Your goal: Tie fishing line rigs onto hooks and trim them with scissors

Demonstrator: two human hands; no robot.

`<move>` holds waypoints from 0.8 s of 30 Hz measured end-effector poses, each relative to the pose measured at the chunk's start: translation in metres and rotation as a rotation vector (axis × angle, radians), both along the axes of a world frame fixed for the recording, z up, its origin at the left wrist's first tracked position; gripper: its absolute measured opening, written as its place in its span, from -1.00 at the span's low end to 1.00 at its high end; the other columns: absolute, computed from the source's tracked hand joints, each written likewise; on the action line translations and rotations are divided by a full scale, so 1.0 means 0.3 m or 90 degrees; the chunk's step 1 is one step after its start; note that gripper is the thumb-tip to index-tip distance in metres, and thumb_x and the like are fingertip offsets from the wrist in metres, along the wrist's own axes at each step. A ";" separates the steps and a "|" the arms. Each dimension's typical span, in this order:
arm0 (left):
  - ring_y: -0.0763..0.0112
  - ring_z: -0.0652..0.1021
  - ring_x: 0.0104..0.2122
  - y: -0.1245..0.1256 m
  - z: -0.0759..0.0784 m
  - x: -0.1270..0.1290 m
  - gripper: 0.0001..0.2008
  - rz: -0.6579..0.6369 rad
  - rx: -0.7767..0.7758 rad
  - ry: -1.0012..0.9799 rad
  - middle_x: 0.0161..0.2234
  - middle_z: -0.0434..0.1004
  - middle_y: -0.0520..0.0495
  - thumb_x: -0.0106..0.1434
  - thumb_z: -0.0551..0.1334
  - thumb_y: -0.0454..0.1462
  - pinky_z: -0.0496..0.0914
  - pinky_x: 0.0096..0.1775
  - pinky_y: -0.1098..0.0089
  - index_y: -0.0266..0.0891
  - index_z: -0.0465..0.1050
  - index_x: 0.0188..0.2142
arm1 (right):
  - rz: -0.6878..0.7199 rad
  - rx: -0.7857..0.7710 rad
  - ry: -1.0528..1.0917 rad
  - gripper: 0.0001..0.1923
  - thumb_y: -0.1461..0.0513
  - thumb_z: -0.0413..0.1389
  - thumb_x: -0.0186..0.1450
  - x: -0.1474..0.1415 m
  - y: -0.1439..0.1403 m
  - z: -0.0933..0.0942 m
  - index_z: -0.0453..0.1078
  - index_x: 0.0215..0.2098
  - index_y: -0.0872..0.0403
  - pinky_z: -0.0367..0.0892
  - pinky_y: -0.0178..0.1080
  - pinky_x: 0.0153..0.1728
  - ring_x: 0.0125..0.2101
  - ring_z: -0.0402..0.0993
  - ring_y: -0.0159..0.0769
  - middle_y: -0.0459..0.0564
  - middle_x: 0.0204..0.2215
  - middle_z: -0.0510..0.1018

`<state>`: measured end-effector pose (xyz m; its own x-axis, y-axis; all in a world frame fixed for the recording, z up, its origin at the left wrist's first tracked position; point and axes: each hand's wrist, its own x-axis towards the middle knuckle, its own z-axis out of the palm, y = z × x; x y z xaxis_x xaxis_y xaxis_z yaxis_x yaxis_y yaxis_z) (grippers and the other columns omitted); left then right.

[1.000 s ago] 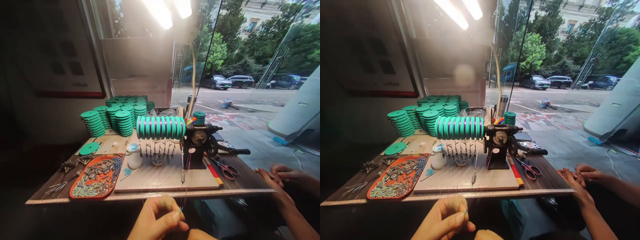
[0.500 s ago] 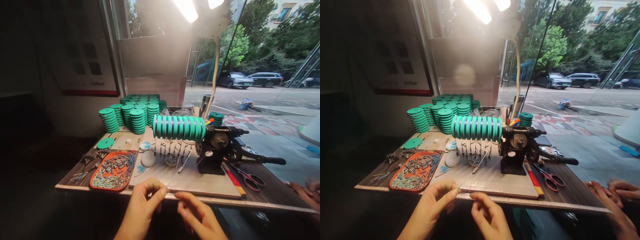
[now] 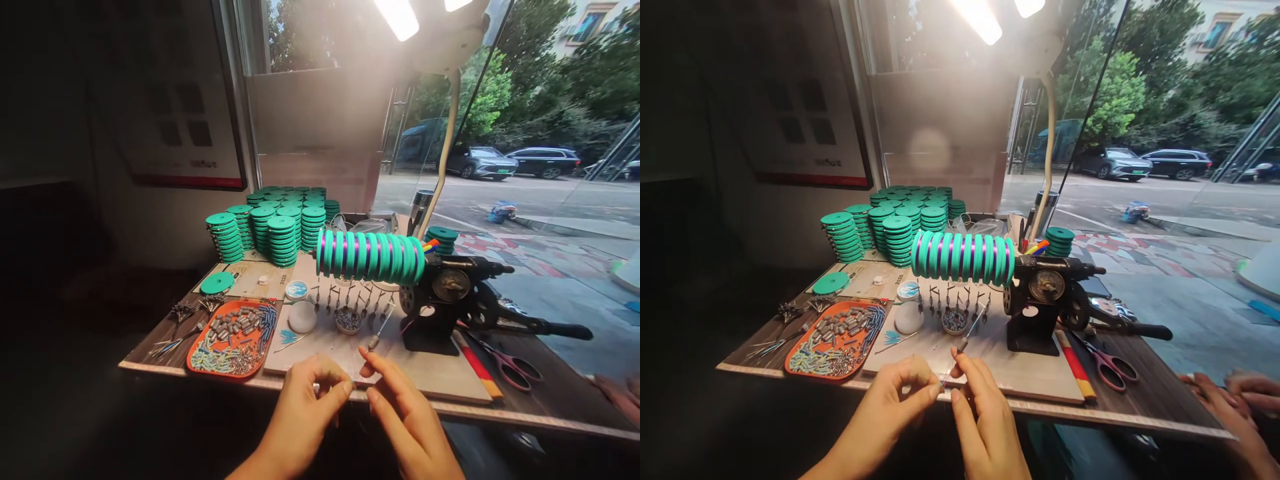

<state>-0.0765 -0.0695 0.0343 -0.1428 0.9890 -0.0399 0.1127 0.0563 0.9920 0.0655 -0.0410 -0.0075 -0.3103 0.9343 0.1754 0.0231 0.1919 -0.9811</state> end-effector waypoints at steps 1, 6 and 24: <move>0.49 0.27 -0.59 0.001 0.001 0.000 -0.78 -0.010 0.002 0.000 -0.60 0.26 0.07 0.07 0.25 -0.19 0.16 -0.51 0.47 -0.29 0.36 -0.58 | -0.015 0.024 -0.017 -0.61 0.08 0.02 0.23 0.007 0.004 -0.004 0.34 0.00 -0.04 0.12 -0.27 0.03 0.01 0.24 -0.23 -0.03 -0.07 0.41; 0.42 0.30 -0.46 -0.001 0.001 -0.012 -0.79 -0.078 0.006 -0.055 -0.55 0.29 0.04 0.06 0.28 -0.21 0.19 -0.37 0.44 -0.27 0.36 -0.58 | 0.038 -0.144 0.061 -0.57 0.05 0.12 0.14 0.018 0.023 -0.004 0.37 -0.03 -0.05 0.26 -0.24 -0.13 -0.15 0.36 -0.22 -0.02 -0.12 0.45; 0.68 0.16 -0.68 -0.005 -0.139 0.061 -0.72 -0.090 -0.083 -0.551 -0.65 0.25 0.07 -0.08 0.39 -0.14 -0.04 -0.59 0.56 -0.33 0.44 -0.55 | 0.214 -0.399 0.452 -0.83 0.22 0.28 -0.04 -0.021 0.036 0.036 0.40 -0.48 0.03 0.17 -0.43 -0.51 -0.57 0.21 -0.53 -0.18 -0.49 0.37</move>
